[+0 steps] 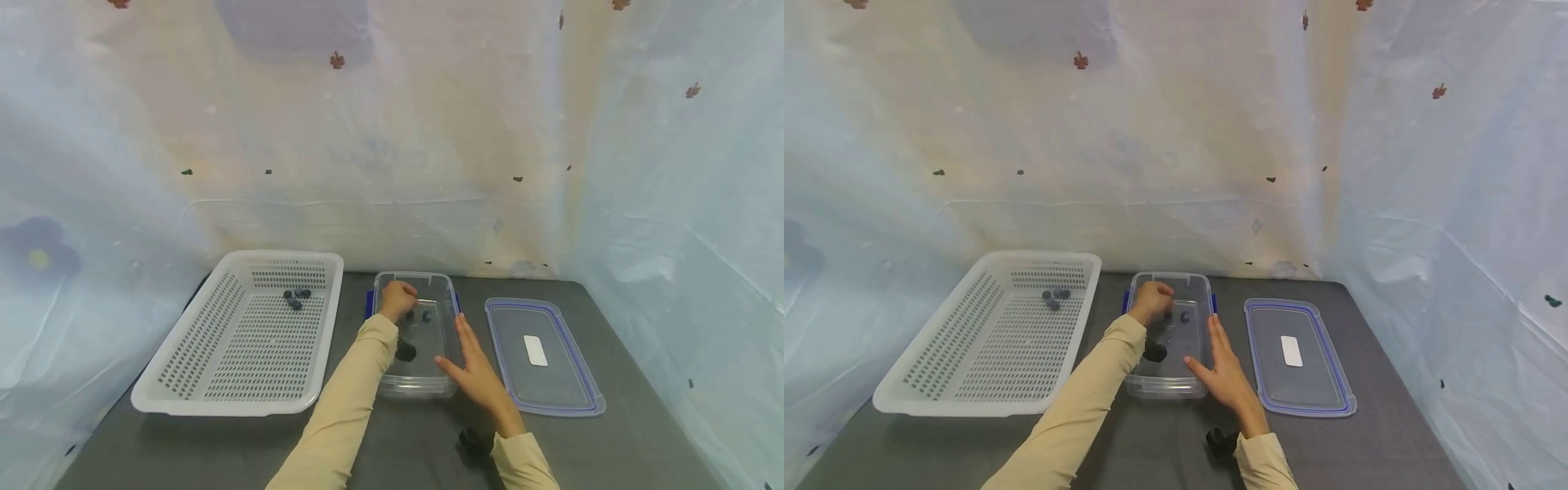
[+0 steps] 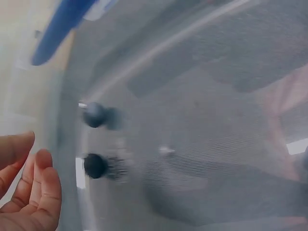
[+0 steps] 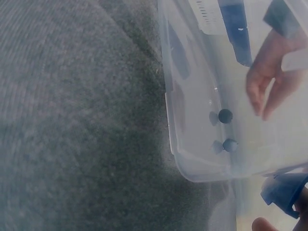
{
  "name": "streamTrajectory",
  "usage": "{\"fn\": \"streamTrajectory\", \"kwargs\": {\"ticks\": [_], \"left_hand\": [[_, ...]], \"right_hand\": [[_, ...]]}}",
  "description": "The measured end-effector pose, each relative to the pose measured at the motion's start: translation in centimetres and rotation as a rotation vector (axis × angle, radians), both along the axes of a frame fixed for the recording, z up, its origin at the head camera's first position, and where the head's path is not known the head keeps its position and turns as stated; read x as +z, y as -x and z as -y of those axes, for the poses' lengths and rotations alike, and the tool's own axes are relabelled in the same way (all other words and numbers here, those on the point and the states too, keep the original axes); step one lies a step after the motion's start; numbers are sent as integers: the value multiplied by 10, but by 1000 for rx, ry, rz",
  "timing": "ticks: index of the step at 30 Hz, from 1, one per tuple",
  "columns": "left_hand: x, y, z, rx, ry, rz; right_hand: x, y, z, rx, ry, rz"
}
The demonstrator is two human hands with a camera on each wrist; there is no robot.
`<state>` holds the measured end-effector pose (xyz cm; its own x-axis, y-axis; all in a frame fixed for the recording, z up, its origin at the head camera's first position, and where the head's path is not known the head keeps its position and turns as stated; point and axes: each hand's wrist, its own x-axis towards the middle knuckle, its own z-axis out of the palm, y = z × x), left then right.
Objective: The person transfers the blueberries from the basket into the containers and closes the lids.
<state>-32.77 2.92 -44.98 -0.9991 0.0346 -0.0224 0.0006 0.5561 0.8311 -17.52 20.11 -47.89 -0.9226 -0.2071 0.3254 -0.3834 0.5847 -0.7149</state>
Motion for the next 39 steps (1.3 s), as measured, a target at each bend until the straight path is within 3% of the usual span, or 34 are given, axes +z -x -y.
{"fn": "streamTrajectory", "kwargs": {"ticks": [2, 5, 9, 14, 23, 30, 39], "left_hand": [[19, -14, 2, -26, -22, -18], [32, -20, 6, -94, -112, -25], [38, -16, 13, -187, -288, 30], [44, -13, 28, -223, -332, 34], [59, -16, 53, -244, -396, -9], [74, -20, 73, -240, -371, -88], [93, -30, 115, -140, -456, -258]], "right_hand": [[0, 0, 0, -1, -1, -2], [-1, 0, 0, 0, -4, -9], [-2, 1, -1, -1, -9, -30], [-2, 3, 1, 8, -8, -32], [-3, 1, 2, -5, -1, -44], [-3, 0, 3, 3, 6, -45], [-3, -5, 2, 3, 3, -47]]}}
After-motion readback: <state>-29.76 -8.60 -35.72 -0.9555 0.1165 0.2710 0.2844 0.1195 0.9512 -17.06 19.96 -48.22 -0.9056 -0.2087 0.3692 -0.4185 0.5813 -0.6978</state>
